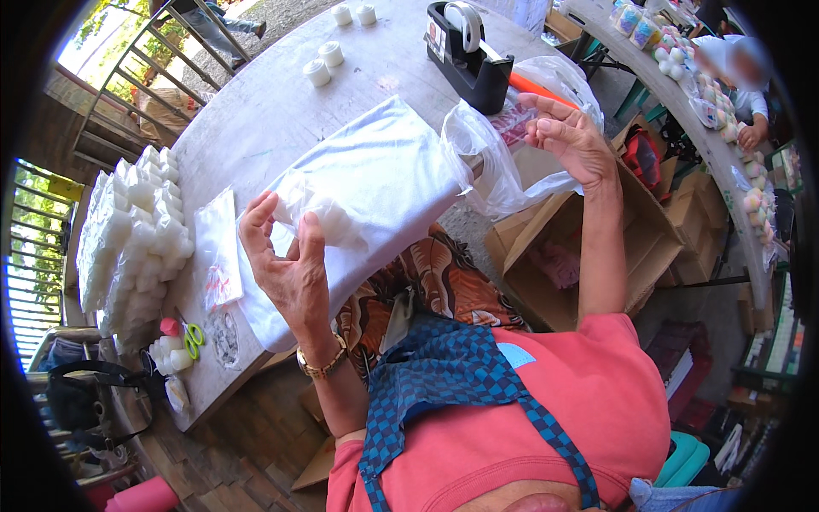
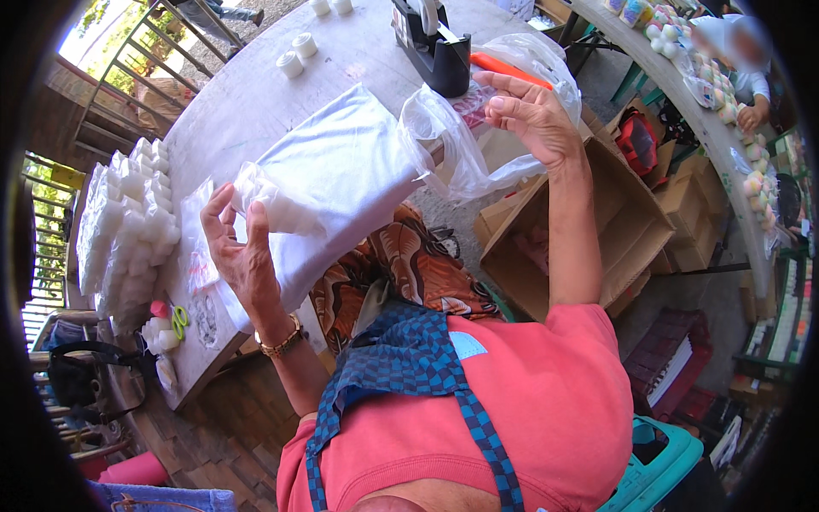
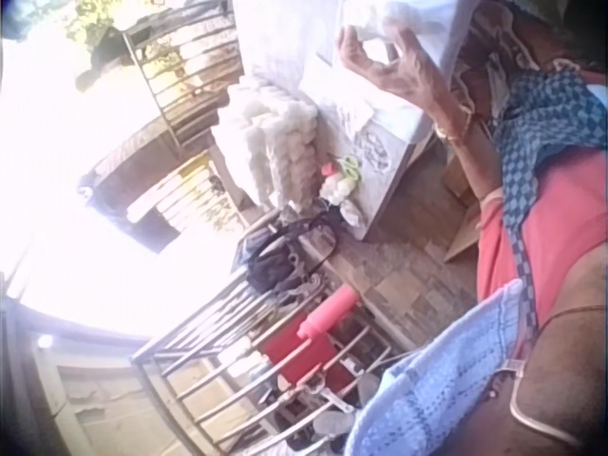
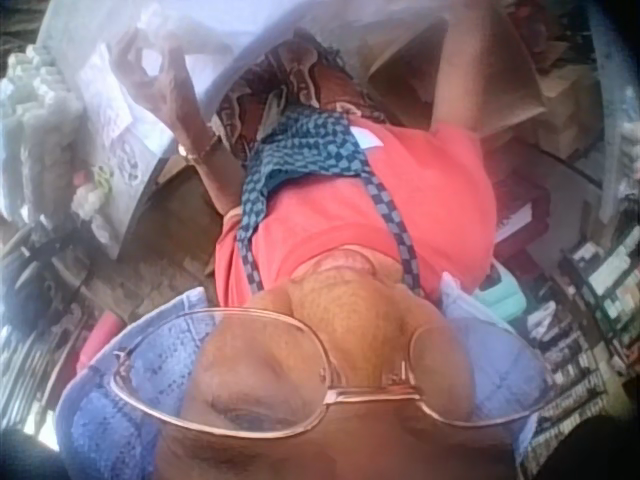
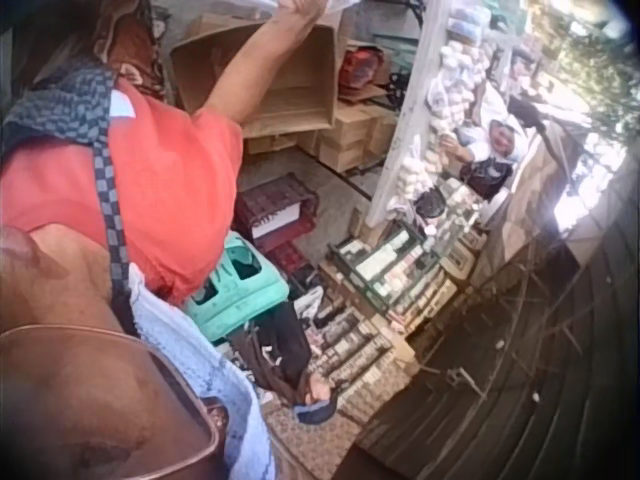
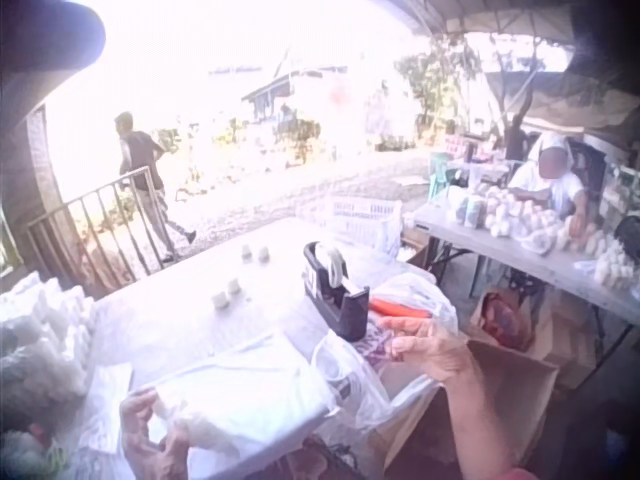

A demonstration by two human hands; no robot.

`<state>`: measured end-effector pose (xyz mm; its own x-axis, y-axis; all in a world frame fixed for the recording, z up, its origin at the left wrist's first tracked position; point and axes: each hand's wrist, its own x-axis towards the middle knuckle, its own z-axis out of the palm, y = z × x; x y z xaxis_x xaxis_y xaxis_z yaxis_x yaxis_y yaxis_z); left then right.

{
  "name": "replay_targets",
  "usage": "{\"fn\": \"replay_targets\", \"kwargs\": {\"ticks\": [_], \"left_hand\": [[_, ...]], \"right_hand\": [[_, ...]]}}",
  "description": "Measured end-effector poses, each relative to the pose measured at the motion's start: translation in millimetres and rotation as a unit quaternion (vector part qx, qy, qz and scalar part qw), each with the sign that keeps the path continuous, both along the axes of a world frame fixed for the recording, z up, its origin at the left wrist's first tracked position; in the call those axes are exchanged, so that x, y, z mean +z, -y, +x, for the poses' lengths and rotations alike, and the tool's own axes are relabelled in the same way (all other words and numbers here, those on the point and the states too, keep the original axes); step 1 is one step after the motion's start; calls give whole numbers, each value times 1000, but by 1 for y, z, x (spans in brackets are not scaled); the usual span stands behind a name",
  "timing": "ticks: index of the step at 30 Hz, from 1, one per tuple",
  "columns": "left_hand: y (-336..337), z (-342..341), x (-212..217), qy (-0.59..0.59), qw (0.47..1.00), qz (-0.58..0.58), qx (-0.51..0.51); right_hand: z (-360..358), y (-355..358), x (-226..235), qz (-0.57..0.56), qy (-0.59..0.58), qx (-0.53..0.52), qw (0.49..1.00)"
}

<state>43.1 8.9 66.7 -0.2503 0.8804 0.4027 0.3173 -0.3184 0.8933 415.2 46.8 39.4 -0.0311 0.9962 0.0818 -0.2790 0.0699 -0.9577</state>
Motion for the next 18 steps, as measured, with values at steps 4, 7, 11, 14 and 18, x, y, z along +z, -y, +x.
{"fn": "replay_targets", "kwargs": {"ticks": [4,7,11,14,18], "left_hand": [[0,0,2,-2,1000,-6,3],[1,1,2,-9,1000,-9,7],[0,1,1,-1,1000,-5,-3],[0,1,0,-1,1000,-5,-2],[0,1,1,-6,1000,-5,-1]], "right_hand": [[1,-9,-13,20,-70,67,995],[1,-14,-11,43,-101,93,990],[3,-14,-1,79,-124,117,982],[4,-7,1,72,-87,103,988],[8,-5,-23,52,-2,50,997]]}}
